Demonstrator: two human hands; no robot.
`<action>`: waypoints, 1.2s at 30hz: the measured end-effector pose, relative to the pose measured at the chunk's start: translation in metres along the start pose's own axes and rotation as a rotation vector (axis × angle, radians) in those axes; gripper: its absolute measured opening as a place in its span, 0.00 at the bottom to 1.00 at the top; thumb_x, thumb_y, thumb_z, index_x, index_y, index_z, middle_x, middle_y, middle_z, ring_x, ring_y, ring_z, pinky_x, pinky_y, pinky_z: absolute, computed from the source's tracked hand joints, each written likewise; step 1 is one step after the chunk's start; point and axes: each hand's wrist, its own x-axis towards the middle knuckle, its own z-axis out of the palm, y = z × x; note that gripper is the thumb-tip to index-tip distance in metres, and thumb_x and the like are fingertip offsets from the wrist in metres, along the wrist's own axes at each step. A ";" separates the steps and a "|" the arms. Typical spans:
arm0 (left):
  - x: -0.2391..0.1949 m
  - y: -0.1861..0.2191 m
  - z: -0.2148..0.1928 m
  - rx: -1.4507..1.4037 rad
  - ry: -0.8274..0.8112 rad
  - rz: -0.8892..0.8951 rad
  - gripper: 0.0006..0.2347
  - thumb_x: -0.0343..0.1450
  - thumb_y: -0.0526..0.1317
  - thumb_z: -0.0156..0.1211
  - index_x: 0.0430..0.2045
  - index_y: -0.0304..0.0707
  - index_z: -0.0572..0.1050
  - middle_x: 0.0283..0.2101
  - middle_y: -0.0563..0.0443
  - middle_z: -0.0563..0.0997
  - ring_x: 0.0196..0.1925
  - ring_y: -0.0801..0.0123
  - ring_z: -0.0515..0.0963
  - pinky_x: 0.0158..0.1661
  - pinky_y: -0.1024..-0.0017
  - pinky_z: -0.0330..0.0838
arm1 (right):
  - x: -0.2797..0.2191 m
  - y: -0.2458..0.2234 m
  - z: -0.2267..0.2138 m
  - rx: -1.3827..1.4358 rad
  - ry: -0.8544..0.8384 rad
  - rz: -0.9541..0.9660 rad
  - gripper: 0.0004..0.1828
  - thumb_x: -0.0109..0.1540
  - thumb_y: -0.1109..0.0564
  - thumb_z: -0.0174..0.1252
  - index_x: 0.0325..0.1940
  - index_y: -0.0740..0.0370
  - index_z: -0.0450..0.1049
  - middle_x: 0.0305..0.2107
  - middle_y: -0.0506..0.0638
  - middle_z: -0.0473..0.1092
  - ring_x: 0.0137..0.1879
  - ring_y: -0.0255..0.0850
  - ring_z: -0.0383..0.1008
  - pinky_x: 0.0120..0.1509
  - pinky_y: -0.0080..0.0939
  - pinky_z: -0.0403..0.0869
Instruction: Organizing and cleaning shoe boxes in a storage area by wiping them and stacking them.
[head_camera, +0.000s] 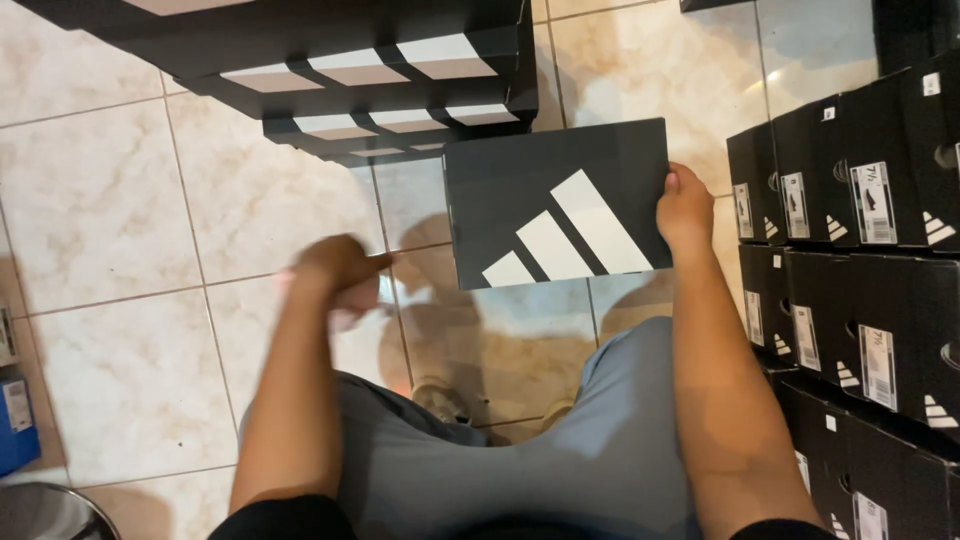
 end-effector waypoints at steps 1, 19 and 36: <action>0.029 0.007 0.013 -0.076 0.074 0.158 0.26 0.69 0.59 0.53 0.45 0.34 0.83 0.49 0.33 0.84 0.58 0.42 0.80 0.53 0.50 0.75 | -0.003 -0.004 0.000 0.082 -0.001 -0.010 0.19 0.74 0.50 0.41 0.64 0.47 0.73 0.52 0.63 0.73 0.63 0.62 0.69 0.66 0.62 0.67; 0.020 0.064 0.053 -0.800 -0.314 0.414 0.38 0.71 0.58 0.58 0.67 0.25 0.58 0.65 0.22 0.68 0.70 0.35 0.64 0.67 0.43 0.58 | -0.085 -0.019 -0.038 0.250 -0.353 0.115 0.46 0.59 0.46 0.67 0.76 0.61 0.56 0.65 0.71 0.62 0.72 0.64 0.60 0.74 0.64 0.62; -0.356 0.017 0.022 -0.963 -0.143 0.275 0.24 0.65 0.46 0.66 0.54 0.33 0.76 0.39 0.39 0.87 0.30 0.61 0.83 0.35 0.70 0.77 | -0.285 -0.132 -0.333 0.450 -0.178 0.202 0.29 0.61 0.56 0.61 0.65 0.66 0.66 0.50 0.56 0.75 0.50 0.43 0.76 0.57 0.40 0.74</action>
